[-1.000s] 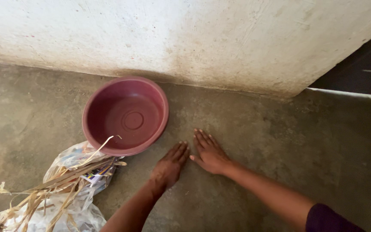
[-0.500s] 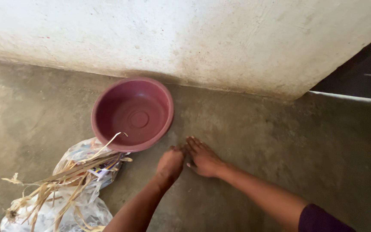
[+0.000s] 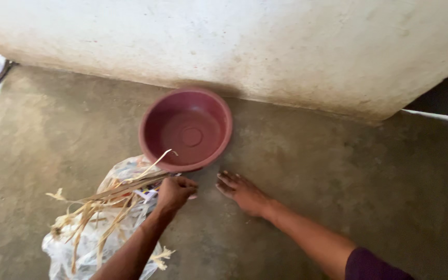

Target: The person gathers dried plant stalks from a plastic bag and places them into a second plastic bag. They then tie the bag closed with a strip of material. A red bowl sits nearby on the floor.

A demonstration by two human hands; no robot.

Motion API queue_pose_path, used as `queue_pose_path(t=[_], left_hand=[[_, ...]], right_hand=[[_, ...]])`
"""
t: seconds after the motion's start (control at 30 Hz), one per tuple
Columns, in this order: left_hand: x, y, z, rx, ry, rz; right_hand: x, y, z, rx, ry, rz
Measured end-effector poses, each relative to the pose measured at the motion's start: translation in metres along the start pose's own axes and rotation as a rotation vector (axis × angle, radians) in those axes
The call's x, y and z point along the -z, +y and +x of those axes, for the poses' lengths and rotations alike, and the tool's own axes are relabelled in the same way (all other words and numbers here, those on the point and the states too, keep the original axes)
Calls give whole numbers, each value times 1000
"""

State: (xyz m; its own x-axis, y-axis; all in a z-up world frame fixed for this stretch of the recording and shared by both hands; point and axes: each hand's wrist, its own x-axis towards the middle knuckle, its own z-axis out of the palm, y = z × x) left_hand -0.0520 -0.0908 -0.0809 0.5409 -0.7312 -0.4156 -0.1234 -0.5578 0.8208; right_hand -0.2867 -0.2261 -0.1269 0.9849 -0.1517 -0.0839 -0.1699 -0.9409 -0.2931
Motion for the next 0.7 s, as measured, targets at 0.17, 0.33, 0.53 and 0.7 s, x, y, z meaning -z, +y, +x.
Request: queue_pose_path(t=[0.17,0.33,0.53,0.7], left_hand=[[71,10,-25,-164,141,366],[116,10,-44,-220,298,450],[136,1,-53,-250,393,410],[143,8,-63,-130,436,441]], right_hand=[[-7,9,-11,108,321,-34],[7,17,-10,182,244,-79],[22,-4,11,-64,380,77],[33,-68,77,-242,553,517]])
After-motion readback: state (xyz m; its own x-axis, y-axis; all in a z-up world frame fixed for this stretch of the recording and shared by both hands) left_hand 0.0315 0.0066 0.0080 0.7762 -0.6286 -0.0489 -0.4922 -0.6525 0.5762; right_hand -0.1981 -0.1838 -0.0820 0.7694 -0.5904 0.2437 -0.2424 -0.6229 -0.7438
